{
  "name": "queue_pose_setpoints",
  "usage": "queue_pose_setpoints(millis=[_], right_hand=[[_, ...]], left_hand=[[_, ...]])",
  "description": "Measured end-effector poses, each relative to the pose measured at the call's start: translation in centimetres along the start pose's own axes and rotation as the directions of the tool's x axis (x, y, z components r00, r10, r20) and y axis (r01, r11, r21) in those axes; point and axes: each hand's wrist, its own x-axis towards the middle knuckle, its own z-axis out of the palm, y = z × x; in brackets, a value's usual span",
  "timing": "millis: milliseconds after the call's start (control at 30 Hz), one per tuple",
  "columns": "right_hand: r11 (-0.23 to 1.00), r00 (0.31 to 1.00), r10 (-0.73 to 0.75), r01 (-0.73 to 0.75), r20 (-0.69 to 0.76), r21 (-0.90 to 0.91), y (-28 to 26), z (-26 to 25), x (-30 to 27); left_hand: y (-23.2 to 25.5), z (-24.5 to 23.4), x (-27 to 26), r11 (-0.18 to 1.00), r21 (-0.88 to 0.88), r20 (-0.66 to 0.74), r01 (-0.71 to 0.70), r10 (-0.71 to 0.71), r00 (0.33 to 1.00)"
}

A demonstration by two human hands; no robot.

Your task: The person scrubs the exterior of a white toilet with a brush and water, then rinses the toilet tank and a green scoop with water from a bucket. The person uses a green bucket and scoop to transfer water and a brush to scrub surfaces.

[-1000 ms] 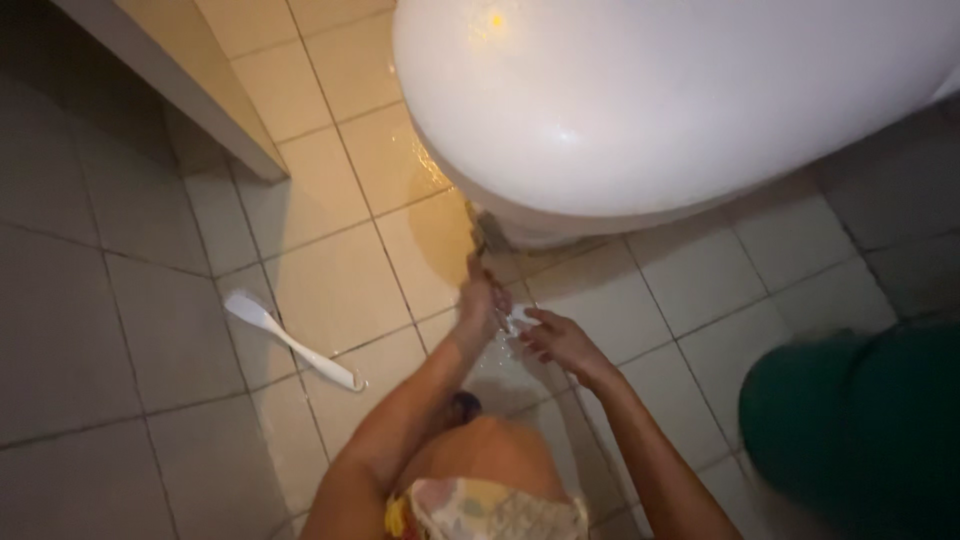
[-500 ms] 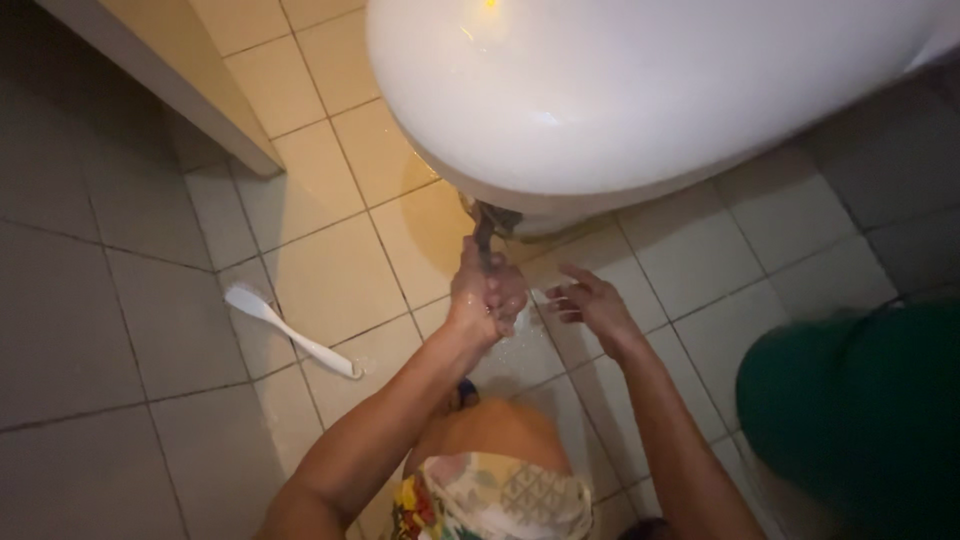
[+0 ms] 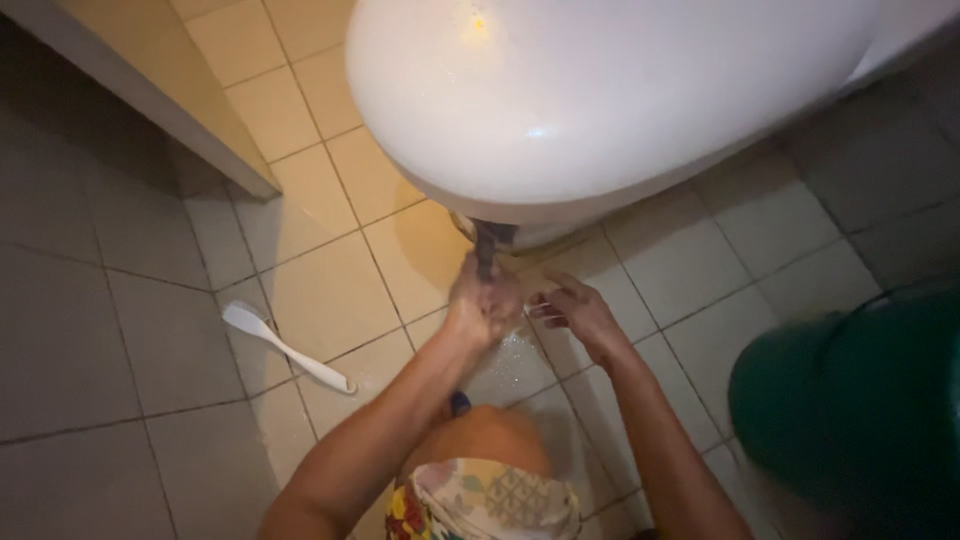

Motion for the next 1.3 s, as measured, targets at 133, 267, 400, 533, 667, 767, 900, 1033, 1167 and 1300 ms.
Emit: queue_pose_setpoints(millis=[133, 267, 400, 533, 667, 767, 900, 1033, 1167, 1300], right_hand=[[0.998, 0.998, -0.059, 0.058, 0.035, 0.014, -0.1, 0.6, 0.1], [0.999, 0.998, -0.047, 0.048, 0.034, -0.023, 0.2, 0.5, 0.4], [0.998, 0.998, -0.055, 0.056, 0.038, -0.032, 0.7, 0.6, 0.5], [0.998, 0.997, -0.061, 0.061, 0.038, -0.001, 0.5, 0.4, 1.5], [0.999, 0.998, -0.047, 0.047, 0.032, -0.001, 0.8, 0.6, 1.3], [1.0, 1.0, -0.002, 0.002, 0.015, -0.016, -0.4, 1.3, 1.7], [0.999, 0.998, -0.032, 0.033, 0.049, -0.024, -0.3, 2.1, 1.8], [0.997, 0.994, -0.076, 0.077, 0.076, -0.021, -0.7, 2.1, 3.0], [0.993, 0.997, -0.062, 0.067, 0.05, -0.099, -0.2, 2.3, 2.9], [0.997, 0.996, -0.073, 0.075, 0.06, -0.02, -0.2, 1.5, 2.4]], left_hand=[[1.1, 4.4, 4.5, 0.934, 0.027, -0.214, -0.356, 0.353, 0.911], [-0.3, 5.0, 3.1, 0.875, 0.291, -0.125, -0.388, 0.436, 0.891], [-1.5, 1.7, 1.1, 0.807, 0.53, -0.161, -0.26, 0.397, 0.904], [5.2, 1.0, 8.3, 0.937, 0.015, -0.167, -0.35, 0.347, 0.923], [8.1, -0.7, 9.0, 0.902, 0.1, -0.109, -0.42, 0.43, 0.896], [6.0, 0.4, 3.0, 0.95, 0.106, -0.198, -0.293, 0.309, 0.93], [1.6, 2.8, -6.6, 0.995, -0.095, -0.153, -0.025, 0.011, 0.988], [0.6, 4.5, -8.1, 0.999, 0.005, -0.362, 0.053, -0.047, 0.931], [1.4, 3.7, -1.0, 0.965, 0.252, -0.065, -0.072, 0.092, 0.994], [2.7, 2.7, 4.5, 0.962, -0.003, -0.171, -0.274, 0.269, 0.948]])
